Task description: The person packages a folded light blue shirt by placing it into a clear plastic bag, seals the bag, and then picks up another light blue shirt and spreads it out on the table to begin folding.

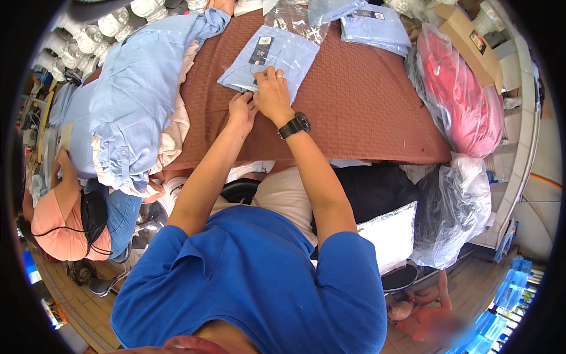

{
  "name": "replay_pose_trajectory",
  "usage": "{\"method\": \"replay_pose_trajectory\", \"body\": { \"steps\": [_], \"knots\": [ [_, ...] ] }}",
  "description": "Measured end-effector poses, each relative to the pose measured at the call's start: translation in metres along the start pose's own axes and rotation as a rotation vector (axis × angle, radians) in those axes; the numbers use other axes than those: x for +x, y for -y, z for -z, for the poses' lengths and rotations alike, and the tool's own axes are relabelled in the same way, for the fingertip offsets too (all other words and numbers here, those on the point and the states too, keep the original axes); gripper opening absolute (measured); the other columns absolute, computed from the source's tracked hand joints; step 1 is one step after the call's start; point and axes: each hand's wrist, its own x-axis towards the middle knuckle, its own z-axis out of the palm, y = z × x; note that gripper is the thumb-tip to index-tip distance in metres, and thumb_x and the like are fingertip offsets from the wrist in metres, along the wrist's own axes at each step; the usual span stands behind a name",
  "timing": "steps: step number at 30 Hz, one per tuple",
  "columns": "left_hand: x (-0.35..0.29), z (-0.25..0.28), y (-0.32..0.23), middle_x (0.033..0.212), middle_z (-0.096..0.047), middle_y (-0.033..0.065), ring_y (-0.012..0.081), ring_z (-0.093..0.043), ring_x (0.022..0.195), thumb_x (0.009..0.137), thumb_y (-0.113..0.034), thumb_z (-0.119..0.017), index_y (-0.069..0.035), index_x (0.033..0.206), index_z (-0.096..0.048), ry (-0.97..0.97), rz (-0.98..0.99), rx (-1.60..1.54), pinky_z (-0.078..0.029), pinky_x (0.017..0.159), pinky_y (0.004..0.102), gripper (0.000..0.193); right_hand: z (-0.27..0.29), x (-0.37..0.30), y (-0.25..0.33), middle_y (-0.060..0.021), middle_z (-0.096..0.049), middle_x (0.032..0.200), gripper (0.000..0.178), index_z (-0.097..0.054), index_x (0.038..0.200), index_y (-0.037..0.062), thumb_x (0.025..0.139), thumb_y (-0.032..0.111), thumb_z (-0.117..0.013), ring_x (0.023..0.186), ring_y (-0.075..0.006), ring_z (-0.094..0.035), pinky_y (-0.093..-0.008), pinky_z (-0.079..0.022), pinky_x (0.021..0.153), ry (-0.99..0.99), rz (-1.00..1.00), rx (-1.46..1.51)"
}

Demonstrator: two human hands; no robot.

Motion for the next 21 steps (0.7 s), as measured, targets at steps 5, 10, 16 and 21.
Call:
{"method": "replay_pose_trajectory", "body": {
  "steps": [5, 10, 16, 21],
  "knots": [
    [0.026, 0.017, -0.015, 0.129, -0.052, 0.0181, 0.0271, -0.062, 0.107, 0.103, -0.009, -0.047, -0.002, 0.145, -0.026, 0.181, 0.034, -0.054, -0.055, 0.089, 0.0401, 0.047, -0.006, 0.006, 0.008, -0.0139, -0.059, 0.109, 0.027, -0.069, 0.108, 0.0063, 0.081, 0.008, -0.072, 0.104, -0.0361, -0.056, -0.0461, -0.048, 0.087, 0.031, 0.042, -0.047],
    [0.016, -0.015, -0.019, 0.127, -0.053, 0.0152, 0.0245, -0.061, 0.104, 0.105, -0.015, -0.047, -0.008, 0.138, -0.034, 0.066, -0.033, -0.016, -0.056, 0.083, 0.0434, 0.036, -0.010, 0.009, 0.002, -0.0162, -0.063, 0.096, 0.017, -0.071, 0.101, 0.0036, 0.084, 0.004, -0.069, 0.095, -0.0377, -0.061, -0.0462, -0.051, 0.081, -0.029, 0.012, 0.029],
    [0.012, -0.030, -0.020, 0.132, -0.049, 0.0115, 0.0268, -0.057, 0.115, 0.106, -0.016, -0.048, -0.010, 0.136, -0.039, 0.045, -0.080, -0.066, -0.052, 0.093, 0.0491, 0.032, -0.011, 0.015, -0.004, -0.0191, -0.062, 0.099, 0.008, -0.072, 0.092, 0.0014, 0.087, 0.005, -0.067, 0.095, -0.0397, -0.061, -0.0479, -0.051, 0.081, -0.052, -0.083, 0.141],
    [0.022, -0.017, -0.016, 0.138, -0.047, 0.0118, 0.0255, -0.052, 0.124, 0.106, -0.017, -0.048, -0.010, 0.144, -0.032, 0.264, -0.039, -0.264, -0.050, 0.100, 0.0500, 0.041, -0.011, 0.017, 0.001, -0.0184, -0.060, 0.093, 0.007, -0.071, 0.091, 0.0010, 0.088, 0.003, -0.065, 0.094, -0.0389, -0.061, -0.0472, -0.052, 0.079, -0.111, -0.023, 0.130]
  ]
}}
